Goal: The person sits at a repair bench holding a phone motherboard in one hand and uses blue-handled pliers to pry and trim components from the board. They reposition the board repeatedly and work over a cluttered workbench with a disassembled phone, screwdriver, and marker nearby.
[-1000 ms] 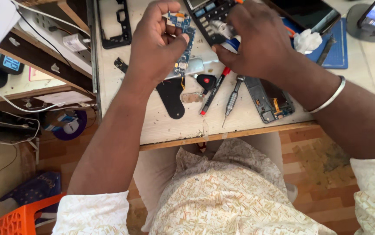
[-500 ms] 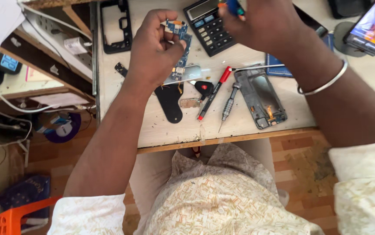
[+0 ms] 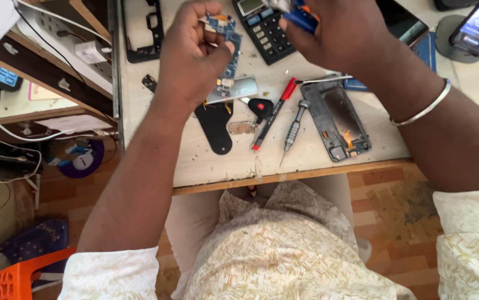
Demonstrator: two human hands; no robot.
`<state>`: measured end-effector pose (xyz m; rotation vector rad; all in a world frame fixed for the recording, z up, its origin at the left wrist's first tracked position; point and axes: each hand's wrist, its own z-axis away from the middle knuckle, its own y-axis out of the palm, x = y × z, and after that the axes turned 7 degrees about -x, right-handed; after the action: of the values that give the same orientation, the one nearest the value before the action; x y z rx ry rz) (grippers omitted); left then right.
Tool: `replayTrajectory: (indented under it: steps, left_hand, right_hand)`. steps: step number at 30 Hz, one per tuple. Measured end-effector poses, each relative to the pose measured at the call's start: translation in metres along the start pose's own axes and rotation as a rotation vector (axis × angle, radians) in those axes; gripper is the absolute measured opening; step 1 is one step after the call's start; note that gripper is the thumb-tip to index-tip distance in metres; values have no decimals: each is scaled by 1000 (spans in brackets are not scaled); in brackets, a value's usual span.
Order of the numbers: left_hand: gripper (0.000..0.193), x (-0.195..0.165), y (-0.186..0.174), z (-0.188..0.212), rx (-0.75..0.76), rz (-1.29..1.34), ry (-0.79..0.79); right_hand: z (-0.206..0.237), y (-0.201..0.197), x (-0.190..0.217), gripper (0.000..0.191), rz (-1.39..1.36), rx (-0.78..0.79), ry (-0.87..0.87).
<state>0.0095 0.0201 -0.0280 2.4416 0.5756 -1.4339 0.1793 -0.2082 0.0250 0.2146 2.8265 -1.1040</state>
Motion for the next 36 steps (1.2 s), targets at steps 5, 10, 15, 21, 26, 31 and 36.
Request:
replayTrajectory:
  steps: [5, 10, 15, 21, 26, 31, 36]
  left_hand:
    - [42, -2, 2, 2, 23, -80, 34]
    - [43, -7, 4, 3, -30, -78, -25]
    - [42, -11, 5, 2, -35, -185, -12]
    - [41, -12, 7, 1, -25, -119, -2]
    - [34, -15, 7, 2, -25, -217, 22]
    - [25, -19, 11, 2, -42, -201, -27]
    - [15, -22, 10, 2, -24, -255, -36]
  right_hand:
    - [0, 2, 7, 33, -4, 51, -32]
    - [0, 2, 13, 45, -18, -64, -107]
    - [3, 5, 16, 50, -9, -73, -157]
    - [1, 9, 21, 45, -28, -115, -136]
    - [2, 8, 21, 41, -10, -41, -152]
    - [-2, 8, 22, 46, -24, -93, -149]
    - [-4, 1, 21, 44, -38, -52, -136]
